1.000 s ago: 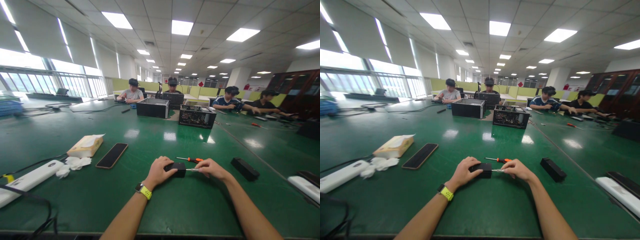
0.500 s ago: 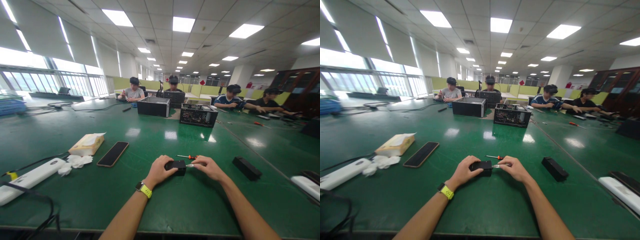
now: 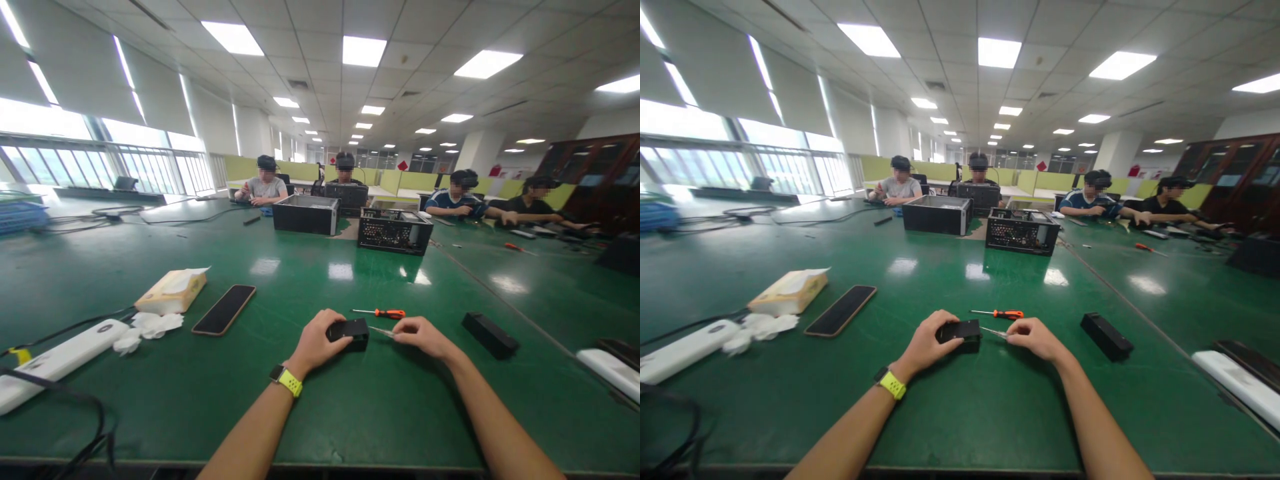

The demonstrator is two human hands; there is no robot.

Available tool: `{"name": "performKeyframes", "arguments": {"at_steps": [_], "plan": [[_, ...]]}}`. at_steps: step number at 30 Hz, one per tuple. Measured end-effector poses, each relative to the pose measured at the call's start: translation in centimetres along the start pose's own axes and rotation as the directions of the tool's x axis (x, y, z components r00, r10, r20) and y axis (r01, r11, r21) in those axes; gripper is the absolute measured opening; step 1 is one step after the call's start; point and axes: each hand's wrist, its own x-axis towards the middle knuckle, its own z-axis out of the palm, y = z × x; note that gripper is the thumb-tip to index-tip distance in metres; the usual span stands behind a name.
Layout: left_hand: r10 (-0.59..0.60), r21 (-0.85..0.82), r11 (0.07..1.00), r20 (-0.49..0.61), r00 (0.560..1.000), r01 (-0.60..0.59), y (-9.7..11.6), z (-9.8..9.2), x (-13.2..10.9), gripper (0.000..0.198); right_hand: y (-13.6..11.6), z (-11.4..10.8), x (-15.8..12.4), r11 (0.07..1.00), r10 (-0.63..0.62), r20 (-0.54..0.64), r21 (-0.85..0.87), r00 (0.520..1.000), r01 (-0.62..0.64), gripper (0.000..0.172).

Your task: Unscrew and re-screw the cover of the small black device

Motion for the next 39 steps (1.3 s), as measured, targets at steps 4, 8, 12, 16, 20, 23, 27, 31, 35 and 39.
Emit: {"name": "performKeyframes", "arguments": {"at_steps": [4,8,12,16,20,23,27,31,35,39], "plan": [[0.011,-0.023,1.0,0.007,1.0,-0.011,0.1,0.0,0.1,0.028,-0.3,0.1,0.0,1.0,-0.007,-0.017,0.002,1.0,0.007,0.028],[0.01,-0.042,0.999,0.018,1.0,-0.009,0.0,0.0,0.1,0.029,-0.9,0.4,-0.1,1.0,-0.024,-0.007,-0.013,1.0,0.024,0.029],[0.009,-0.051,0.999,0.029,1.0,-0.008,-0.2,0.1,0.0,0.034,-1.3,1.0,0.0,0.998,-0.038,0.029,-0.042,0.999,0.039,0.029],[0.016,-0.053,0.999,0.046,0.999,-0.013,-0.1,0.2,0.0,0.036,-0.8,0.3,0.1,0.995,-0.042,-0.008,-0.087,0.999,0.041,0.029],[0.016,-0.048,0.999,0.053,0.998,-0.013,0.0,0.0,0.0,0.034,0.1,-1.3,-0.3,0.99,-0.024,-0.035,-0.141,0.999,0.019,0.031],[0.01,-0.044,0.999,0.06,0.998,-0.007,-0.1,0.0,0.0,0.031,0.6,-2.0,-0.7,0.982,0.0,-0.027,-0.189,1.0,-0.005,0.03],[-0.016,-0.035,0.999,0.07,0.997,0.018,-0.4,0.0,0.1,0.031,1.2,-1.7,-0.7,0.967,0.013,-0.036,-0.254,0.999,-0.021,0.028],[-0.046,-0.025,0.999,0.08,0.996,0.048,-0.6,-0.3,0.1,0.033,0.9,-0.5,-0.2,0.95,-0.038,-0.101,-0.312,0.994,0.005,0.03],[-0.076,-0.013,0.997,0.084,0.994,0.077,-0.7,-0.7,-0.1,0.036,-0.2,1.7,0.7,0.937,-0.139,-0.162,-0.339,0.977,0.077,0.046],[-0.101,-0.002,0.995,0.095,0.99,0.102,-0.8,-0.9,-0.2,0.04,-1.3,4.2,1.7,0.921,-0.23,-0.119,-0.346,0.966,0.177,0.062]]}}
